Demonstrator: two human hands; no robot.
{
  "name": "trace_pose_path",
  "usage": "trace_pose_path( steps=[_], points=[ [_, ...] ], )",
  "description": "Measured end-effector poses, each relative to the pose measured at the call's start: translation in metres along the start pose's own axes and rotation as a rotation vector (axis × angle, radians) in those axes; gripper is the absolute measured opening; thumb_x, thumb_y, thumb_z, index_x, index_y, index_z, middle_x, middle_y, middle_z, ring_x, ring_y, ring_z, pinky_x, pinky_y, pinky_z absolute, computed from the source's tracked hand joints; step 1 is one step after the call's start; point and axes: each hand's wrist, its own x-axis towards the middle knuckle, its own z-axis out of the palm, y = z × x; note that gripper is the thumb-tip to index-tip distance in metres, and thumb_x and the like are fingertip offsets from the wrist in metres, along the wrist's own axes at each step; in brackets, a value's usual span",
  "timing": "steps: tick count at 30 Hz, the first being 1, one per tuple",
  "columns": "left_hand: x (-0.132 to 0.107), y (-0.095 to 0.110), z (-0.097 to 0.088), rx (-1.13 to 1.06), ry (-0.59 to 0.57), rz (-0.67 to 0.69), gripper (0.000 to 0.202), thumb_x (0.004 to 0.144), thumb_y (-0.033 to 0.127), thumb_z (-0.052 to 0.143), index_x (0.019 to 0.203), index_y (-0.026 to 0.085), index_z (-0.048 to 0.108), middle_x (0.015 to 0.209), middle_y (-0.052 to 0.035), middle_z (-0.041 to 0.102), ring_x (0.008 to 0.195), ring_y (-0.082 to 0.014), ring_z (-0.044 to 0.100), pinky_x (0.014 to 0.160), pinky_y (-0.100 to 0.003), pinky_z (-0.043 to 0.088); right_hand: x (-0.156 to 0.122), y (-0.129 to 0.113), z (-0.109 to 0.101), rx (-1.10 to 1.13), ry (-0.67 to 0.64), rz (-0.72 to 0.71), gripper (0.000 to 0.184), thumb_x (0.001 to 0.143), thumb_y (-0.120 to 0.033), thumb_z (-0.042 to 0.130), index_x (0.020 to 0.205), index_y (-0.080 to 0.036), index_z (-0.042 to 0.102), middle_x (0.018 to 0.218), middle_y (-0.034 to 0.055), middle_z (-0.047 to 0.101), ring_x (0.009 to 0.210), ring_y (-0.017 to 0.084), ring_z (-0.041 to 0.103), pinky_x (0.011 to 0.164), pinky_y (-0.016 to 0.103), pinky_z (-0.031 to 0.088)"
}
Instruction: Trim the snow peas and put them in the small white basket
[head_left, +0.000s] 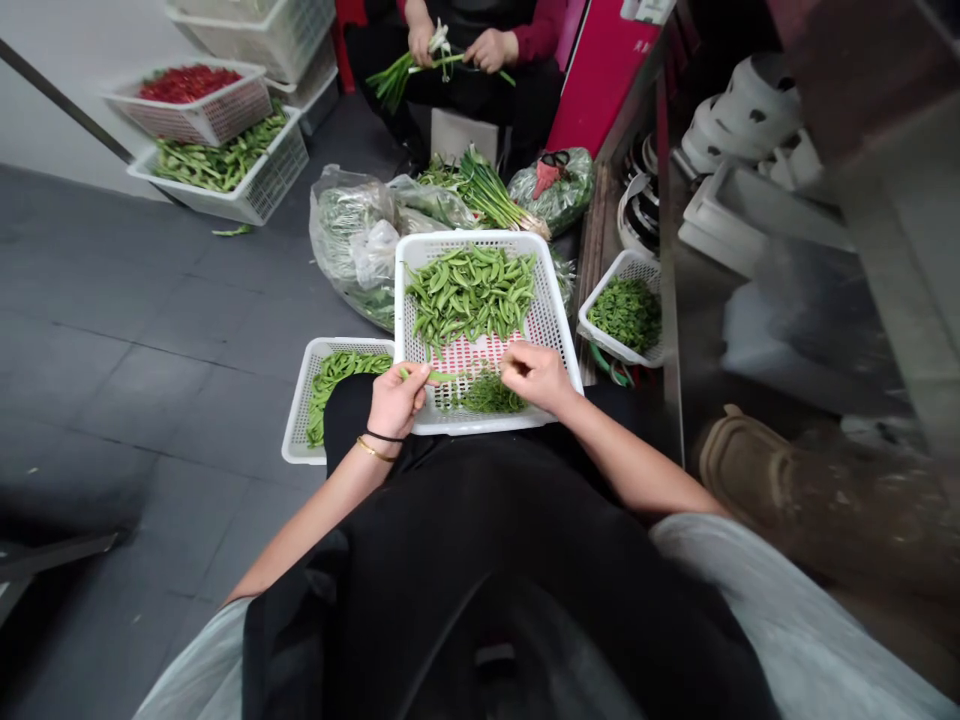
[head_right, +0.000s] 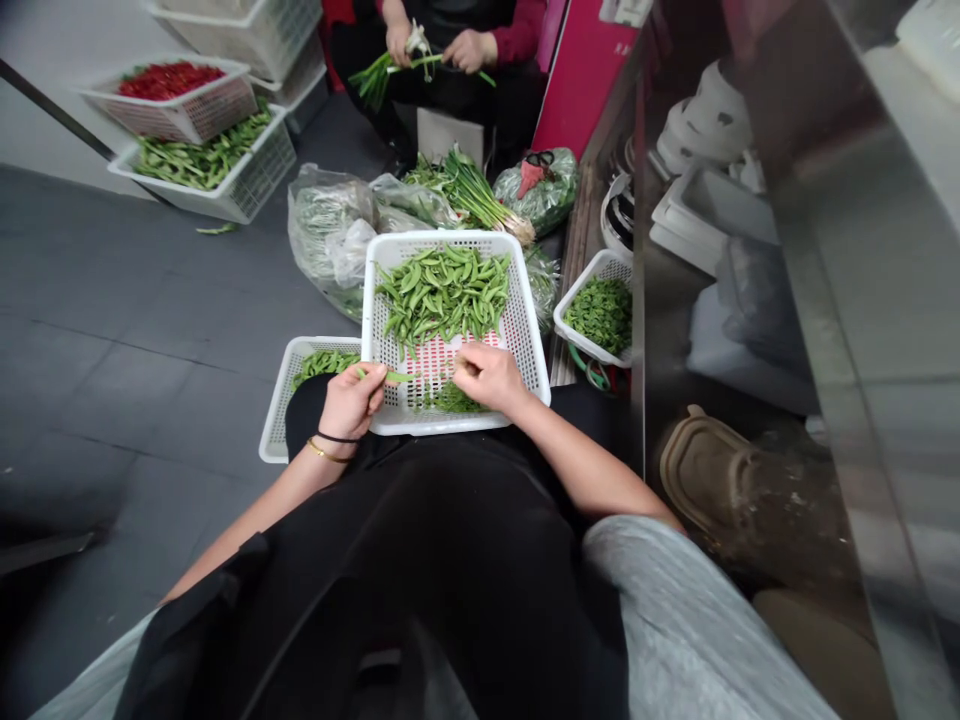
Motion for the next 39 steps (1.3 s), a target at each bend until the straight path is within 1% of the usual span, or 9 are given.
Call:
trace_pose_path(
  steps=[4,8,16,19,22,27,31,35,39],
  points=[
    [-0.002,0.004,-0.001,0.169,0.001,0.196,0.021,0.070,0.031,0.072,0.068,0.013,0.061,0.057,-0.0004,0.063,0.035,-0.0036,0.039,0.037,-0.018,0.028,0.004,0.002,-0.010,0.002,-0.155,0.063,0.012,0.081,-0.024,0.049,0.084,-0.016,0.058,0.081,0.0031,0.061,0.068,0.013,0.051,0.064,0.023,0.038],
    [-0.008,0.009,-0.001,0.346,-0.073,0.247,0.016,0.071,0.029,0.071,0.070,0.014,0.064,0.046,0.0028,0.055,0.036,-0.0059,0.042,0.039,-0.018,0.030,0.009,-0.010,0.008,-0.086,-0.406,-0.092,0.022,0.090,-0.032,0.044,0.092,-0.017,0.059,0.088,0.0052,0.063,0.074,0.014,0.053,0.066,0.024,0.035],
    [-0.008,0.013,-0.007,0.502,-0.622,-0.073,0.026,0.075,0.039,0.067,0.070,0.014,0.062,0.057,-0.0028,0.065,0.034,-0.0057,0.045,0.035,-0.017,0.030,0.015,-0.009,0.020,0.078,-0.477,-0.291,0.028,0.092,-0.026,0.043,0.069,-0.017,0.056,0.065,-0.0005,0.055,0.062,0.010,0.046,0.063,0.021,0.031],
    [-0.004,-0.001,0.006,0.239,-0.492,-0.165,0.032,0.077,0.045,0.063,0.074,0.014,0.059,0.054,-0.0031,0.064,0.031,-0.0066,0.044,0.031,-0.017,0.023,0.018,-0.012,0.037,0.077,-0.300,-0.146,0.032,0.094,-0.026,0.037,0.069,-0.017,0.056,0.066,0.0007,0.055,0.064,0.011,0.048,0.065,0.022,0.033],
    [0.004,-0.014,0.015,-0.080,-0.206,-0.207,0.033,0.075,0.045,0.066,0.075,0.014,0.055,0.056,-0.0014,0.062,0.032,-0.0064,0.044,0.030,-0.017,0.022,0.020,-0.013,0.058,-0.016,-0.148,-0.034,0.032,0.095,-0.026,0.034,0.073,-0.016,0.057,0.072,0.0044,0.059,0.069,0.013,0.051,0.069,0.024,0.035],
    [0.025,-0.008,-0.008,-0.328,0.131,-0.189,0.032,0.076,0.045,0.065,0.080,0.015,0.056,0.068,-0.0002,0.061,0.051,-0.0079,0.056,0.041,-0.018,0.039,0.018,0.003,0.056,-0.147,-0.310,-0.059,0.031,0.095,-0.031,0.037,0.086,-0.017,0.063,0.086,0.0079,0.066,0.082,0.016,0.058,0.071,0.025,0.038],
    [0.027,-0.001,-0.021,-0.423,0.012,-0.267,0.036,0.078,0.050,0.062,0.071,0.016,0.051,0.052,0.0047,0.045,0.044,-0.0064,0.046,0.040,-0.018,0.035,0.044,0.022,0.047,-0.247,-0.718,0.015,0.032,0.078,-0.042,0.063,0.102,-0.020,0.064,0.088,0.0062,0.069,0.079,0.020,0.061,0.066,0.026,0.041],
    [0.016,-0.006,-0.007,-0.473,-0.239,-0.440,0.048,0.079,0.057,0.057,0.058,0.017,0.038,0.044,0.0086,0.022,0.034,-0.0048,0.024,0.033,-0.017,0.019,0.102,0.026,0.080,-0.341,-0.520,0.206,0.042,0.093,-0.045,0.039,0.103,-0.014,0.064,0.099,0.0137,0.068,0.088,0.022,0.063,0.074,0.030,0.044],
    [0.011,-0.005,-0.006,-0.402,-0.297,-0.402,0.053,0.080,0.057,0.055,0.051,0.017,0.035,0.044,0.0051,0.030,0.036,-0.0067,0.033,0.036,-0.020,0.028,0.140,0.027,0.114,-0.397,-0.572,0.300,0.038,0.091,-0.036,0.045,0.100,-0.006,0.066,0.105,0.0219,0.066,0.095,0.025,0.062,0.079,0.030,0.043]
  ],
)
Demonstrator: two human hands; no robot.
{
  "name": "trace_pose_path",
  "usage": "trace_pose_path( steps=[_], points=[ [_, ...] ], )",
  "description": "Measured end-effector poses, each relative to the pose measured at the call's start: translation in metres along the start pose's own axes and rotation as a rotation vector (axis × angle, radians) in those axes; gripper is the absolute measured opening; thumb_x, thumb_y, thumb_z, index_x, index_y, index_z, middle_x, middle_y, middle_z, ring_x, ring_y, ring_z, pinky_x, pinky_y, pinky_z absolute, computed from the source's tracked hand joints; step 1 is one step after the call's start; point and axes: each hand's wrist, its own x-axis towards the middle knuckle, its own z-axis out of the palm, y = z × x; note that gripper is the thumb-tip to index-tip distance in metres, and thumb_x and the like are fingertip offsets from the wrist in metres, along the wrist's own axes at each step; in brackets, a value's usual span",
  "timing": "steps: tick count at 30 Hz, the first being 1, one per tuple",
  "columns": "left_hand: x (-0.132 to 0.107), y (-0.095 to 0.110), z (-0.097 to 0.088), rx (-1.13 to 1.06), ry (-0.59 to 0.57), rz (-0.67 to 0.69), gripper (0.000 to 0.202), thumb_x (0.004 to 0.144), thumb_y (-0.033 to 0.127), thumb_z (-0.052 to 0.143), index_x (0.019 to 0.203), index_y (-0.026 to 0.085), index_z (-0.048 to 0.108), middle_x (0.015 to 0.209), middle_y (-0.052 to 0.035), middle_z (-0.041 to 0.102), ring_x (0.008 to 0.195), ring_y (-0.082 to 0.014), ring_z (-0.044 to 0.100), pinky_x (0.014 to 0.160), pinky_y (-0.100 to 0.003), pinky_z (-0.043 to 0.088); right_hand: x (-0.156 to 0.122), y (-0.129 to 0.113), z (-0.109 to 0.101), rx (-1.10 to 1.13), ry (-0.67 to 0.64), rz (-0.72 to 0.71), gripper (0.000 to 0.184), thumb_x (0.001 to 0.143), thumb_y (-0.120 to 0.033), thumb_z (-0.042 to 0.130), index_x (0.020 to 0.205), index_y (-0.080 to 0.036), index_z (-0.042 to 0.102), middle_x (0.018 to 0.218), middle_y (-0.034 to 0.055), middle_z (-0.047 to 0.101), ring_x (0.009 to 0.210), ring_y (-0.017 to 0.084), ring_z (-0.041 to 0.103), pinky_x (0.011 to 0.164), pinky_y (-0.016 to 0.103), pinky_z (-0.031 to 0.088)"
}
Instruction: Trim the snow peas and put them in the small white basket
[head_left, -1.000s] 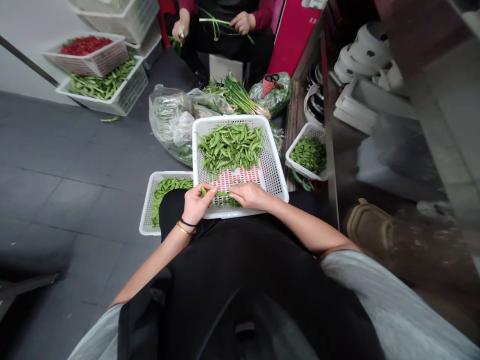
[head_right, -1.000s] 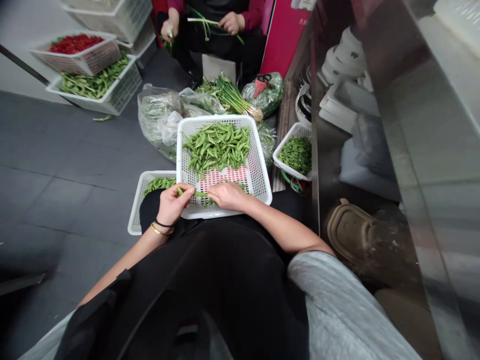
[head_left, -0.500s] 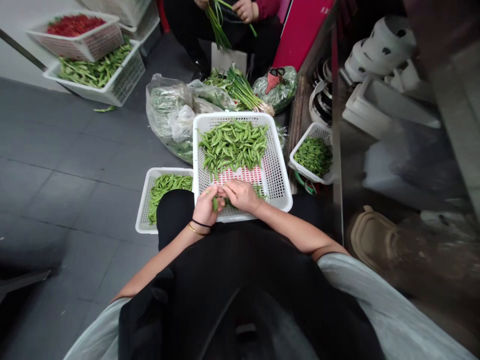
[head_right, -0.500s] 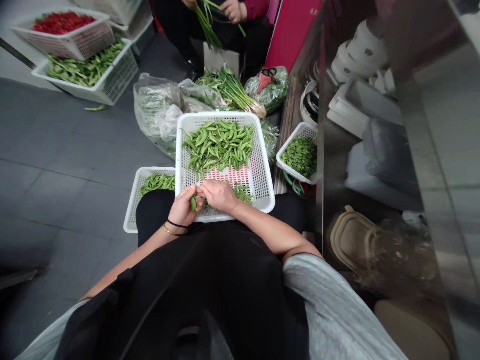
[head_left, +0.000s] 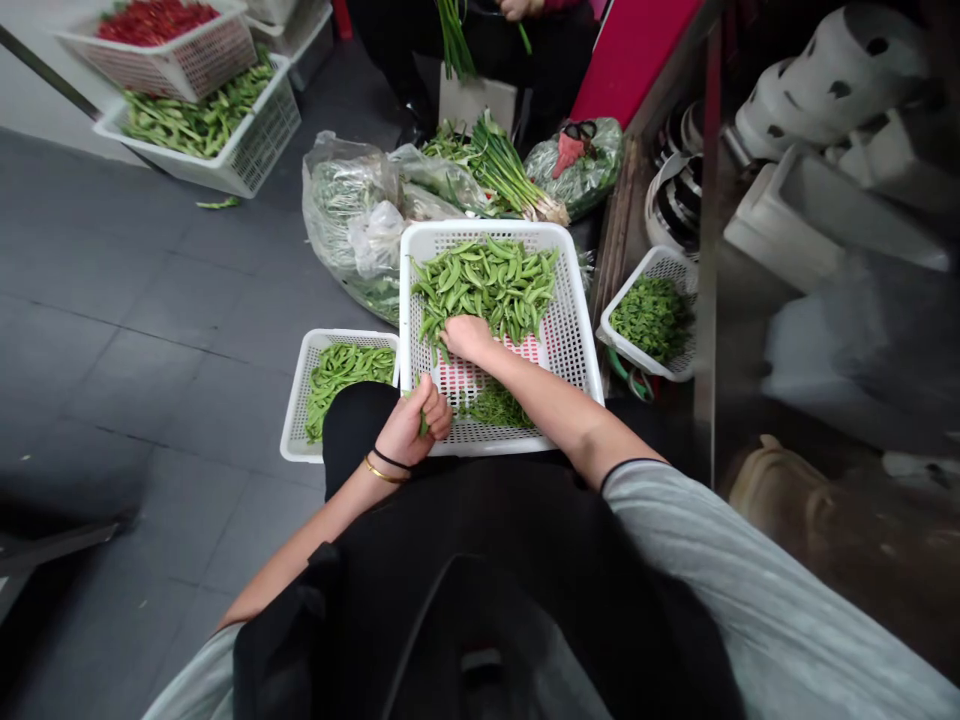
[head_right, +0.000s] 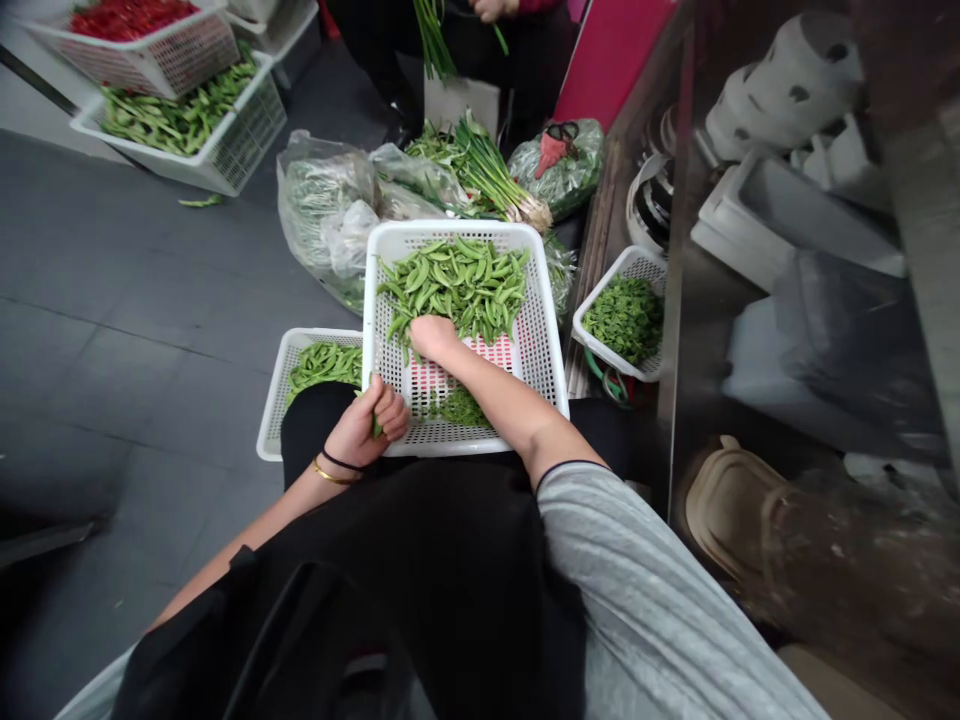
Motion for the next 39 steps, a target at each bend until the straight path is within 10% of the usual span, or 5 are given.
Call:
trace_pose_path(
  steps=[7,13,18,29,39],
  points=[
    [0.006,0.000,-0.017,0.180,0.161,-0.061,0.030,0.074,0.037,0.067,0.076,0.007,0.065,0.073,-0.0102,0.066,0.061,-0.0155,0.059,0.054,-0.028,0.048,-0.053,0.035,0.006,0.224,-0.096,-0.155,0.032,0.091,-0.027,0.041,0.078,-0.013,0.067,0.068,0.0051,0.067,0.065,0.013,0.059,0.066,0.023,0.040],
    [0.015,-0.011,-0.007,0.140,0.123,-0.061,0.038,0.067,0.041,0.075,0.065,0.014,0.047,0.046,0.0080,0.038,0.032,-0.0005,0.022,0.032,-0.014,0.014,-0.128,0.027,0.013,0.186,0.109,-0.566,0.025,0.091,-0.028,0.043,0.076,-0.016,0.060,0.069,0.0012,0.062,0.059,0.010,0.050,0.056,0.022,0.028],
    [-0.002,-0.014,0.006,0.304,0.029,-0.171,0.047,0.062,0.039,0.079,0.062,0.018,0.037,0.043,0.0123,0.023,0.031,0.0004,0.017,0.032,-0.013,0.011,-0.153,0.017,0.015,0.074,0.211,-0.907,0.023,0.091,-0.021,0.041,0.072,-0.017,0.055,0.068,0.0002,0.061,0.057,0.009,0.048,0.053,0.023,0.026],
    [-0.012,-0.017,0.022,0.217,0.171,0.198,0.043,0.073,0.046,0.068,0.061,0.016,0.039,0.044,0.0088,0.034,0.030,-0.0003,0.022,0.029,-0.014,0.014,-0.170,0.012,0.009,0.180,0.647,-0.538,0.025,0.094,-0.025,0.040,0.088,-0.013,0.062,0.077,0.0061,0.065,0.068,0.013,0.058,0.065,0.024,0.044],
    [-0.017,-0.023,0.020,0.196,0.151,0.177,0.042,0.073,0.047,0.067,0.061,0.016,0.042,0.047,0.0064,0.039,0.031,-0.0023,0.029,0.028,-0.014,0.016,-0.170,0.004,0.016,0.187,0.588,-0.579,0.025,0.091,-0.020,0.038,0.085,-0.014,0.061,0.074,0.0078,0.063,0.068,0.015,0.058,0.063,0.026,0.045]
  ],
)
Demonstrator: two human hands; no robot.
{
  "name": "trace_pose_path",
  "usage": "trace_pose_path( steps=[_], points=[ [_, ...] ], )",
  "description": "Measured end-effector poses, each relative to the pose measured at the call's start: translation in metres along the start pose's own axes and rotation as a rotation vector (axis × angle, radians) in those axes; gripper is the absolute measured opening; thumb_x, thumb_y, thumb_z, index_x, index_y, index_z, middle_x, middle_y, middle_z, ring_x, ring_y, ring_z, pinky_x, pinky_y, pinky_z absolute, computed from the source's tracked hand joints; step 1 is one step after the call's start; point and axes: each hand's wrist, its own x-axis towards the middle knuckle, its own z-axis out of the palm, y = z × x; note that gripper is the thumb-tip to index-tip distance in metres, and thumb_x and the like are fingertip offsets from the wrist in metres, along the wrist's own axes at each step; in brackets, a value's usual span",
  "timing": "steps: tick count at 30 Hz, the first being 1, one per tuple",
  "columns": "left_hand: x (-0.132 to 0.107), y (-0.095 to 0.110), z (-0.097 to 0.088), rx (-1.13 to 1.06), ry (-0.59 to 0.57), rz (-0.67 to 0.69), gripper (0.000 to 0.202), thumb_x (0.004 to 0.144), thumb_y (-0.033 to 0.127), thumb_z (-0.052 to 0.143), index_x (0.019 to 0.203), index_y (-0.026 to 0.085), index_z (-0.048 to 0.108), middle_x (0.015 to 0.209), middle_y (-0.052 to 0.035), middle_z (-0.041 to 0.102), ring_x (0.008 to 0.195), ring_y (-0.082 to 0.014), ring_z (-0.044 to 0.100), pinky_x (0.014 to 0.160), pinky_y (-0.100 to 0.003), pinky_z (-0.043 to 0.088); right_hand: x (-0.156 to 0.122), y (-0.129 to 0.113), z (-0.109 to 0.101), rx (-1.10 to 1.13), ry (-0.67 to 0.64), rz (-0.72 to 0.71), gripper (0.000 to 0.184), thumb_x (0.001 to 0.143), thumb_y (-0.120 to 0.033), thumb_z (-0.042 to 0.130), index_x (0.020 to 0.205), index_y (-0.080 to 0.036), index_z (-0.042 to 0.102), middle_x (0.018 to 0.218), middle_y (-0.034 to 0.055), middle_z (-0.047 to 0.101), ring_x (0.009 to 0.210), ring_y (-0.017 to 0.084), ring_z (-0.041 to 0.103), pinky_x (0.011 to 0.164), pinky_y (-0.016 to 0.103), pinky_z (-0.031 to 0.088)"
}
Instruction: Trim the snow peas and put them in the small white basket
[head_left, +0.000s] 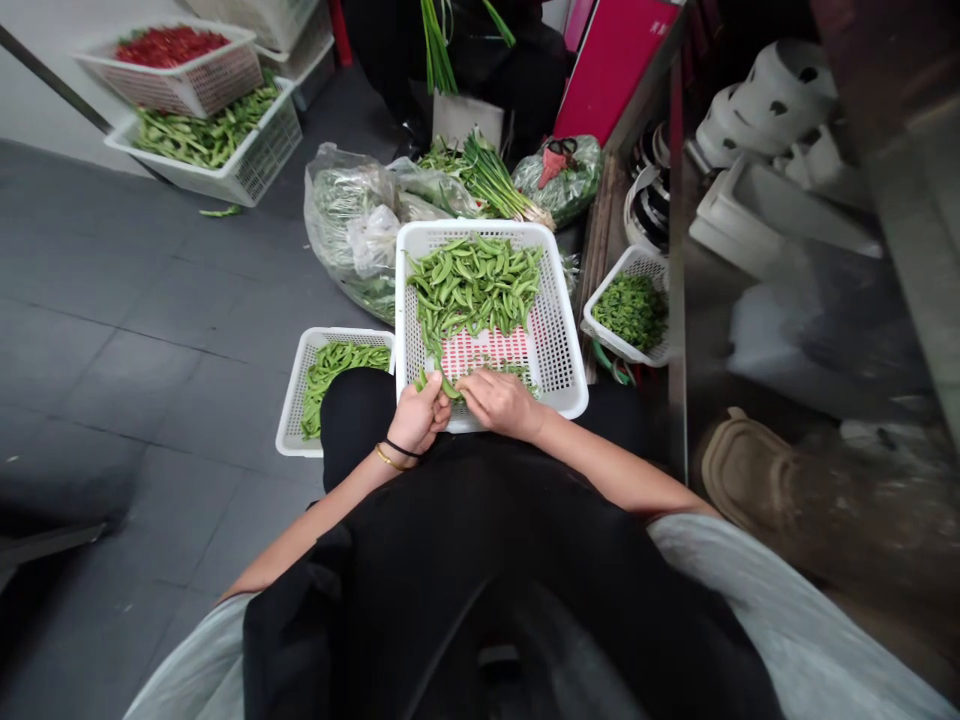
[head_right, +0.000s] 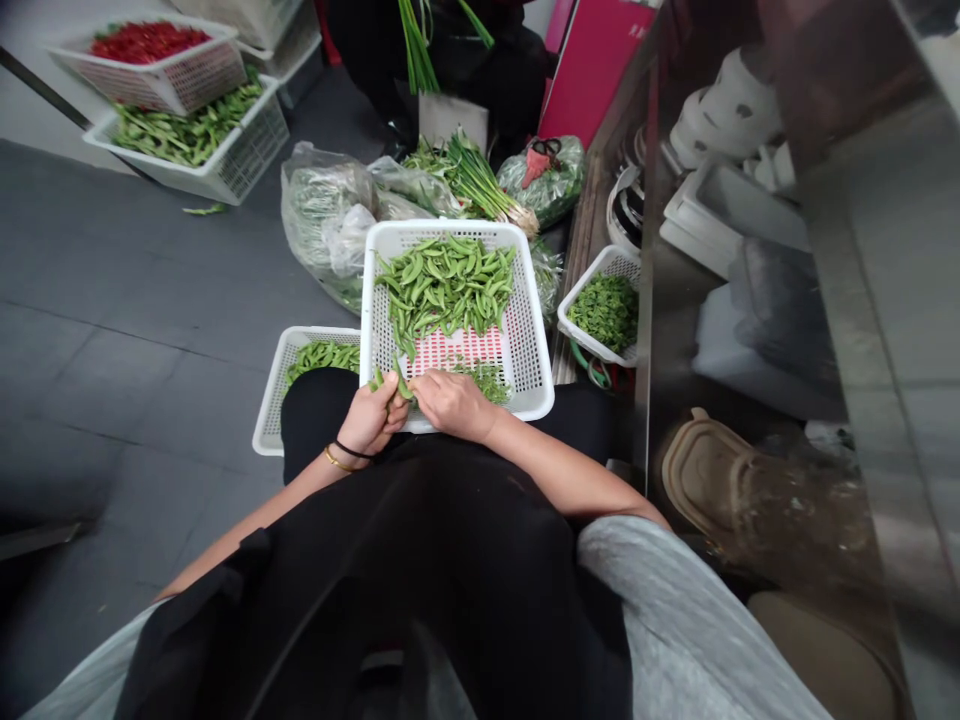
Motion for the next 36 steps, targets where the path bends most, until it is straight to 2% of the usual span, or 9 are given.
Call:
trace_pose_path(
  steps=[5,9,12,16,22,26,30,33,36],
  points=[
    [-0.005,0.009,-0.008,0.099,-0.256,-0.131,0.037,0.077,0.043,0.065,0.065,0.015,0.044,0.045,0.0082,0.034,0.031,-0.0018,0.025,0.029,-0.013,0.015,0.003,0.022,-0.012,0.559,-0.022,0.349,0.012,0.084,-0.022,0.046,0.079,-0.017,0.056,0.058,-0.0021,0.059,0.053,0.010,0.056,0.056,0.022,0.047],
    [-0.008,0.019,-0.016,0.072,-0.412,-0.220,0.031,0.080,0.040,0.062,0.071,0.014,0.049,0.047,0.0087,0.031,0.033,-0.0013,0.020,0.030,-0.013,0.013,0.004,0.062,-0.039,0.748,0.177,0.655,0.021,0.086,-0.036,0.044,0.081,-0.018,0.053,0.058,-0.0032,0.055,0.048,0.010,0.055,0.049,0.024,0.047],
    [-0.007,0.021,-0.020,0.068,-0.447,-0.269,0.031,0.081,0.040,0.061,0.069,0.014,0.049,0.046,0.0085,0.029,0.034,-0.0019,0.018,0.031,-0.013,0.012,0.005,0.062,-0.051,0.444,0.151,0.473,0.025,0.087,-0.039,0.046,0.090,-0.017,0.057,0.080,0.0046,0.062,0.069,0.014,0.060,0.061,0.028,0.050],
    [-0.005,0.023,-0.021,0.156,-0.491,-0.355,0.035,0.082,0.044,0.057,0.063,0.016,0.047,0.044,0.0080,0.027,0.034,-0.0034,0.017,0.031,-0.015,0.011,0.009,0.030,-0.045,0.037,-0.177,0.011,0.026,0.091,-0.037,0.046,0.094,-0.015,0.060,0.094,0.0107,0.063,0.085,0.019,0.057,0.073,0.031,0.046],
    [-0.005,0.035,-0.011,0.721,-0.432,0.071,0.022,0.069,0.030,0.072,0.063,0.016,0.056,0.056,0.0023,0.045,0.050,-0.0079,0.038,0.047,-0.018,0.030,0.012,0.025,-0.029,0.164,-0.377,-0.081,0.030,0.094,-0.030,0.037,0.073,-0.016,0.054,0.069,0.0040,0.058,0.064,0.013,0.052,0.063,0.025,0.040],
    [-0.009,0.035,-0.001,0.796,-0.310,0.295,0.012,0.071,0.022,0.069,0.065,0.017,0.060,0.056,0.0021,0.047,0.054,-0.0100,0.040,0.055,-0.020,0.032,0.011,0.022,-0.017,0.869,-0.256,0.268,0.033,0.094,-0.039,0.036,0.072,-0.017,0.049,0.055,-0.0027,0.054,0.052,0.010,0.053,0.057,0.023,0.043],
    [-0.009,0.026,-0.003,0.660,-0.264,0.299,0.019,0.075,0.031,0.066,0.065,0.016,0.059,0.053,0.0012,0.050,0.049,-0.0095,0.042,0.052,-0.021,0.033,0.007,0.017,0.001,1.318,-0.174,0.488,0.036,0.088,-0.049,0.045,0.074,-0.016,0.049,0.047,-0.0065,0.048,0.043,0.010,0.051,0.048,0.023,0.042],
    [-0.003,0.026,-0.012,0.429,-0.110,0.349,0.029,0.079,0.044,0.060,0.071,0.016,0.057,0.055,-0.0006,0.055,0.046,-0.0101,0.047,0.048,-0.022,0.036,0.000,0.036,0.003,1.277,-0.340,0.502,0.038,0.086,-0.051,0.048,0.076,-0.014,0.054,0.050,-0.0046,0.052,0.048,0.010,0.054,0.050,0.023,0.044],
    [0.007,0.035,-0.022,0.190,0.181,0.513,0.031,0.080,0.048,0.058,0.079,0.017,0.057,0.069,-0.0041,0.063,0.054,-0.0124,0.057,0.051,-0.023,0.044,0.000,0.068,0.003,0.862,-0.607,0.486,0.033,0.084,-0.045,0.052,0.078,-0.014,0.062,0.056,-0.0020,0.059,0.053,0.011,0.057,0.055,0.024,0.045]
  ],
)
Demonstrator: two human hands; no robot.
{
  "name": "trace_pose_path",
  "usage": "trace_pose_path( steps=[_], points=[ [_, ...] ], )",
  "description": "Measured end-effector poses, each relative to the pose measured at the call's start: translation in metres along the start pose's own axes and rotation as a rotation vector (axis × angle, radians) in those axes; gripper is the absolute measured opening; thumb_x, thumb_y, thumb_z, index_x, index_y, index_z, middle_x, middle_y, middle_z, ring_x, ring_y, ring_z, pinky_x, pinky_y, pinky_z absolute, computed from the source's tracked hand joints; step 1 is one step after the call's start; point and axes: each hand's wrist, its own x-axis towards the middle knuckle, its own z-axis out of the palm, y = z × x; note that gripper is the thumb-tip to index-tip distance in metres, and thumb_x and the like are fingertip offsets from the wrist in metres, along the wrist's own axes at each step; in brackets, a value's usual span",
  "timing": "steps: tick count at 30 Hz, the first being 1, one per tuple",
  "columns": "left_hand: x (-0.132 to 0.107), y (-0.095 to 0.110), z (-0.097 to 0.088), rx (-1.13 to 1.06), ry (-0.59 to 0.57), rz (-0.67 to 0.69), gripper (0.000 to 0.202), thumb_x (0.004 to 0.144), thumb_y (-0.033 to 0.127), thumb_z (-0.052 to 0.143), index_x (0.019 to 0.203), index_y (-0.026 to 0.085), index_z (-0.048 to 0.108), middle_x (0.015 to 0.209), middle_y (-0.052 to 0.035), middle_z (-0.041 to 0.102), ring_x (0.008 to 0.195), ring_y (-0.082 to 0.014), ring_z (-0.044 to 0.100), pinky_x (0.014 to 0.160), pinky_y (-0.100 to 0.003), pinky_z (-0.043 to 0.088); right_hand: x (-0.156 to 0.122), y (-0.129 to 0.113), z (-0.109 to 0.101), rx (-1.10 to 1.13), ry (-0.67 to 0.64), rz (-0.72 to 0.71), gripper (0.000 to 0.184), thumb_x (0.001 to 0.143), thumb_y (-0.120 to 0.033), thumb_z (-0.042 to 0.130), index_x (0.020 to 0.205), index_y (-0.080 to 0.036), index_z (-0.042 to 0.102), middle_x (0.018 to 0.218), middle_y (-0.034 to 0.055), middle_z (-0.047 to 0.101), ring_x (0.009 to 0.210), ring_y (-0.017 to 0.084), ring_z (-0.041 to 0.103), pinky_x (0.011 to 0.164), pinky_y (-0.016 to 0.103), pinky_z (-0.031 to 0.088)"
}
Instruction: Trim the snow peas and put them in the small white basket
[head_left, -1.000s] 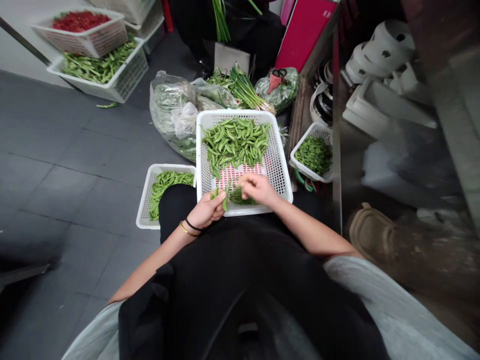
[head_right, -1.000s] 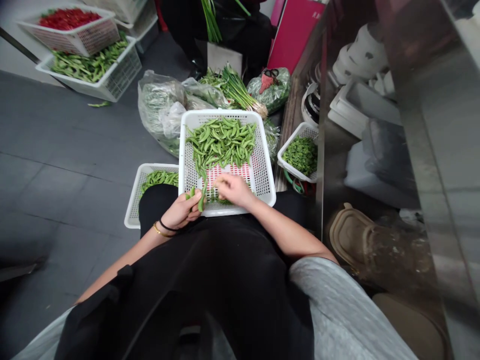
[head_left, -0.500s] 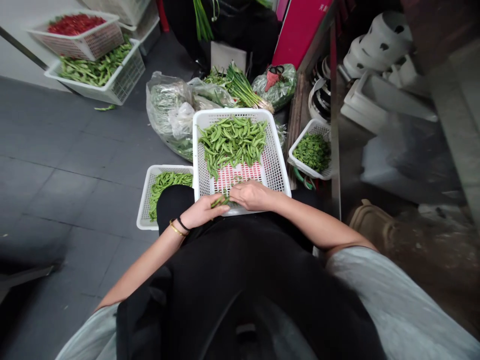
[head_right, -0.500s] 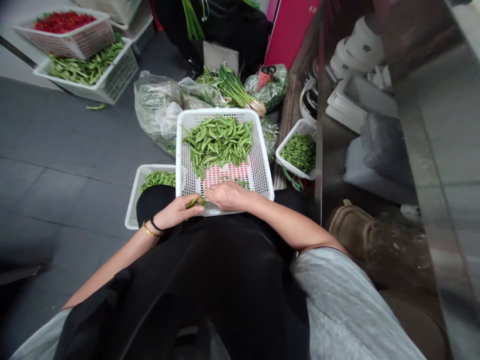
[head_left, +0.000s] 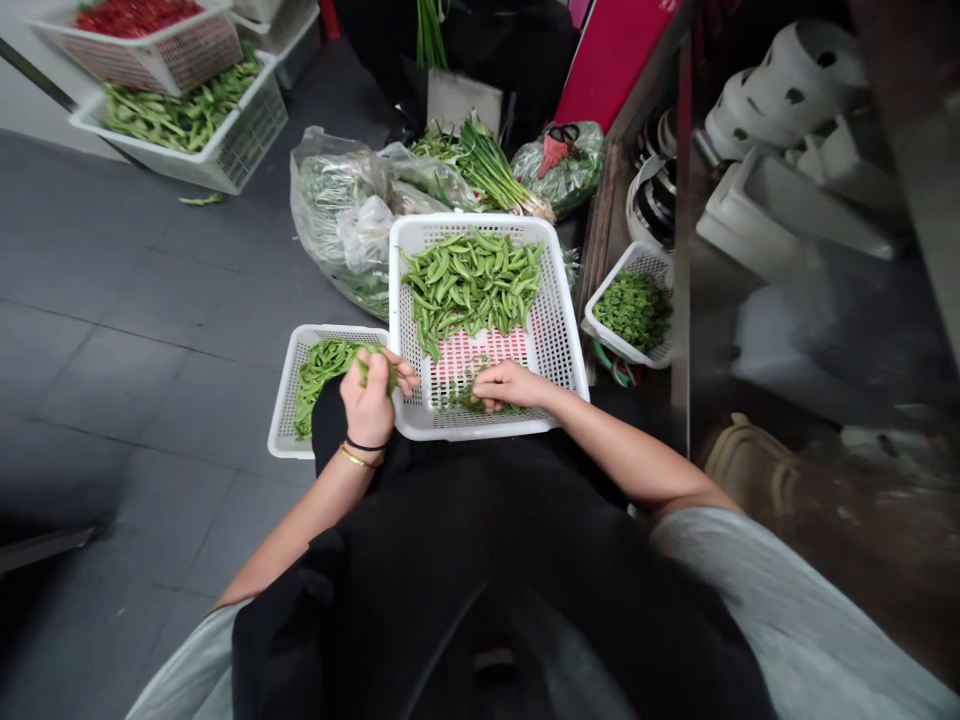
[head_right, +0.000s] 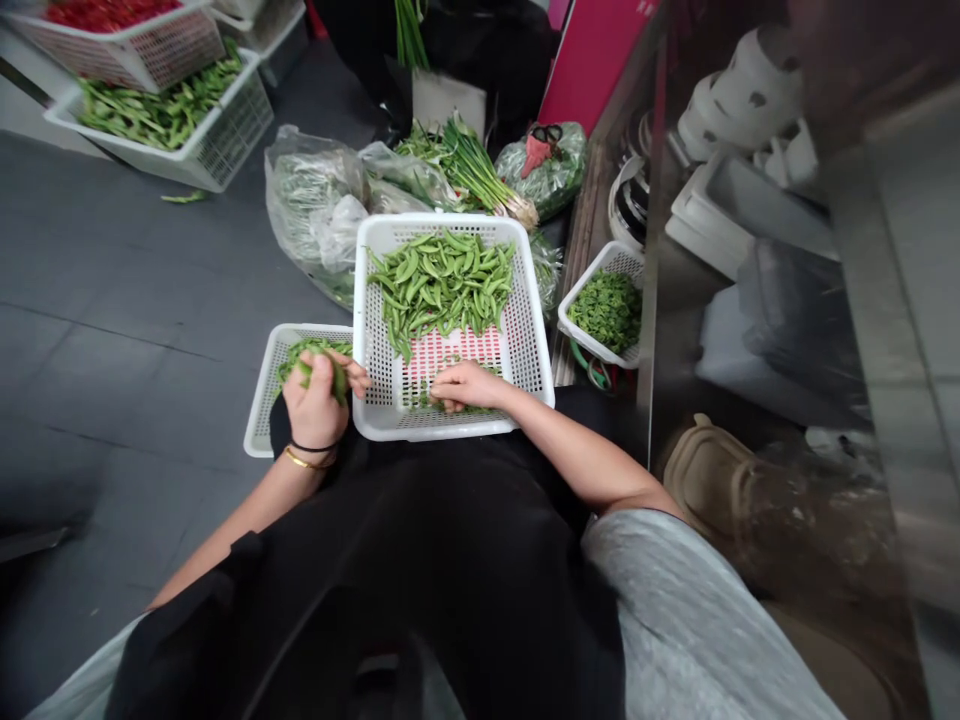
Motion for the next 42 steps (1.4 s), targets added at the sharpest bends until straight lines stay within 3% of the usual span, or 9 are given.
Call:
trace_pose_path(
  steps=[5,12,16,20,24,31,35,38,42],
  points=[
    [0.013,0.005,-0.007,-0.144,-0.184,-0.221,0.030,0.077,0.040,0.063,0.094,0.016,0.058,0.063,-0.0032,0.063,0.043,-0.0119,0.053,0.039,-0.022,0.041,0.053,0.007,-0.028,-0.949,0.097,0.220,0.029,0.077,-0.036,0.065,0.100,-0.017,0.064,0.092,0.0108,0.069,0.082,0.023,0.065,0.068,0.031,0.046],
    [0.008,-0.006,-0.007,-0.324,-0.376,-0.548,0.020,0.069,0.025,0.067,0.076,0.017,0.050,0.058,0.0012,0.055,0.039,-0.0085,0.045,0.032,-0.018,0.033,0.133,0.002,-0.033,-1.126,0.192,0.215,0.028,0.089,-0.010,0.035,0.111,-0.007,0.052,0.110,0.0223,0.060,0.092,0.024,0.063,0.075,0.034,0.046],
    [0.006,-0.016,-0.005,-0.315,-0.335,-0.690,0.023,0.072,0.027,0.070,0.071,0.015,0.050,0.046,0.0090,0.034,0.032,-0.0014,0.025,0.030,-0.012,0.017,0.104,0.001,-0.027,-0.985,0.381,0.104,0.024,0.093,-0.021,0.037,0.105,-0.009,0.054,0.103,0.0171,0.063,0.087,0.021,0.062,0.076,0.032,0.044],
    [0.004,-0.029,0.009,-0.146,-0.215,-0.659,0.034,0.070,0.039,0.072,0.082,0.010,0.058,0.055,0.0019,0.053,0.033,-0.0005,0.027,0.030,-0.014,0.016,0.048,-0.007,0.001,-0.481,0.559,-0.106,0.022,0.093,-0.030,0.038,0.095,-0.014,0.053,0.072,0.0021,0.064,0.065,0.013,0.059,0.065,0.024,0.043],
    [-0.001,-0.036,0.018,-0.102,-0.135,-0.525,0.034,0.065,0.037,0.076,0.070,0.012,0.055,0.057,-0.0003,0.058,0.033,-0.0008,0.031,0.030,-0.014,0.018,0.008,-0.014,0.033,-0.595,0.499,-0.313,0.024,0.093,-0.028,0.040,0.080,-0.016,0.057,0.072,0.0037,0.062,0.068,0.013,0.056,0.066,0.023,0.040],
    [-0.011,-0.021,0.006,-0.086,-0.450,-0.711,0.028,0.063,0.025,0.077,0.065,0.013,0.052,0.045,0.0059,0.043,0.033,-0.0002,0.027,0.031,-0.012,0.015,-0.018,-0.030,0.029,-0.550,0.109,-0.450,0.021,0.089,-0.024,0.048,0.078,-0.017,0.065,0.073,0.0014,0.066,0.066,0.010,0.059,0.065,0.021,0.042],
    [-0.013,-0.011,-0.001,-0.121,-0.504,-0.757,0.020,0.065,0.021,0.071,0.063,0.013,0.053,0.042,0.0066,0.039,0.032,-0.0006,0.024,0.031,-0.013,0.012,-0.031,-0.033,-0.002,-0.228,0.387,-0.232,0.028,0.090,-0.033,0.045,0.083,-0.014,0.064,0.068,0.0011,0.065,0.055,0.011,0.060,0.057,0.023,0.046],
    [-0.013,-0.012,-0.001,-0.124,-0.539,-0.755,0.016,0.064,0.019,0.068,0.061,0.013,0.053,0.038,0.0063,0.037,0.031,-0.0021,0.023,0.031,-0.014,0.011,-0.038,-0.035,-0.011,-0.354,0.630,-0.220,0.030,0.091,-0.037,0.045,0.094,-0.014,0.063,0.079,0.0053,0.066,0.063,0.013,0.060,0.062,0.027,0.049],
    [-0.012,-0.016,0.001,-0.067,-0.627,-0.764,0.016,0.066,0.026,0.063,0.060,0.013,0.056,0.039,0.0043,0.038,0.031,-0.0039,0.022,0.031,-0.017,0.011,-0.033,-0.042,0.012,-0.864,0.470,-0.371,0.033,0.089,-0.039,0.050,0.110,-0.015,0.059,0.105,0.0129,0.063,0.086,0.019,0.059,0.071,0.031,0.047]
  ],
)
